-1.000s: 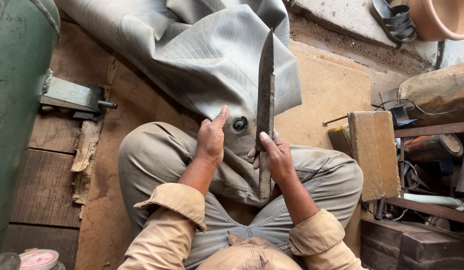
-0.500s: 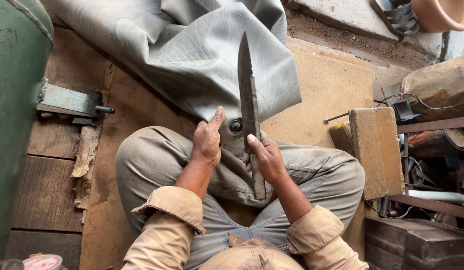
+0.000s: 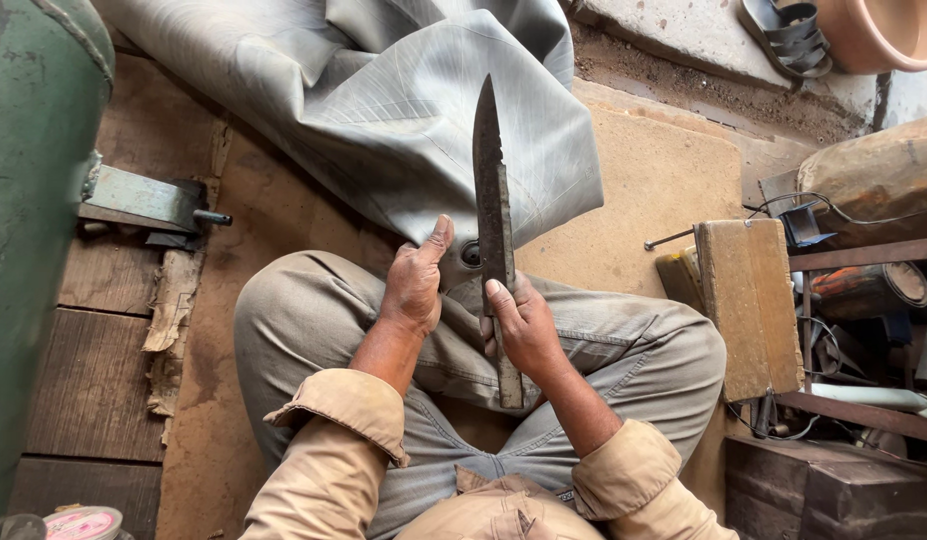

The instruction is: The person uses a large knife to cut out a section of a rubber inner tube around a valve while sitting on a wooden floor.

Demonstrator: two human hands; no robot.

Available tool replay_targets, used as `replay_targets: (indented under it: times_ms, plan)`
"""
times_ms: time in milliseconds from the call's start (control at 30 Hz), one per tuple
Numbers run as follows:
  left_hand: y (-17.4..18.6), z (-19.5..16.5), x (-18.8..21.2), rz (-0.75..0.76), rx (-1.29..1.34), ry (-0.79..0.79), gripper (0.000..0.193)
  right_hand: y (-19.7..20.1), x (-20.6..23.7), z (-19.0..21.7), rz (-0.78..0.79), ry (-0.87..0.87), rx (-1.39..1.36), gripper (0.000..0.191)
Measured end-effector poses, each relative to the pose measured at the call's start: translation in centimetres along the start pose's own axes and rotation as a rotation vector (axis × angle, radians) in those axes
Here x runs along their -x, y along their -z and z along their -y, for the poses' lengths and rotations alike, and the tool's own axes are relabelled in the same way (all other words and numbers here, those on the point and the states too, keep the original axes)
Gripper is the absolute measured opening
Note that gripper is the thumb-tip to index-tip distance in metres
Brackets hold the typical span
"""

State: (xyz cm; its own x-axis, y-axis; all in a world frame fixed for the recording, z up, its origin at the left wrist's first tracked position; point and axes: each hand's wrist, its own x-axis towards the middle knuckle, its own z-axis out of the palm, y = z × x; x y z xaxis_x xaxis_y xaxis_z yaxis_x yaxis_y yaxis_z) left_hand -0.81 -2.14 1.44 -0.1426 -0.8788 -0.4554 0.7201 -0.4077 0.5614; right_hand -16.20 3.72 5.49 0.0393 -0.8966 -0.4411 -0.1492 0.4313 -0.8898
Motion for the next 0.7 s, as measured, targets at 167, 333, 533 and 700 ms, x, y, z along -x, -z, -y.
replay_targets:
  times_ms: [167, 333, 533, 700]
  plan:
    - [0.0, 0.0, -0.1, 0.046, 0.048, 0.007, 0.034, -0.2, 1.2, 0.5, -0.052, -0.045, 0.11, 0.022]
    - [0.6, 0.7, -0.6, -0.028, 0.025, 0.013, 0.037, -0.1, 3.7, -0.4, -0.045, -0.047, 0.205, 0.023]
    - [1.1, 1.5, -1.2, -0.093, 0.0, -0.017, 0.036, -0.2, 6.4, -1.7, -0.008, -0.132, 0.114, 0.023]
    - [1.1, 1.4, -0.9, -0.022, -0.06, 0.009, 0.037, -0.4, 6.3, -1.6, 0.014, -0.174, 0.011, 0.024]
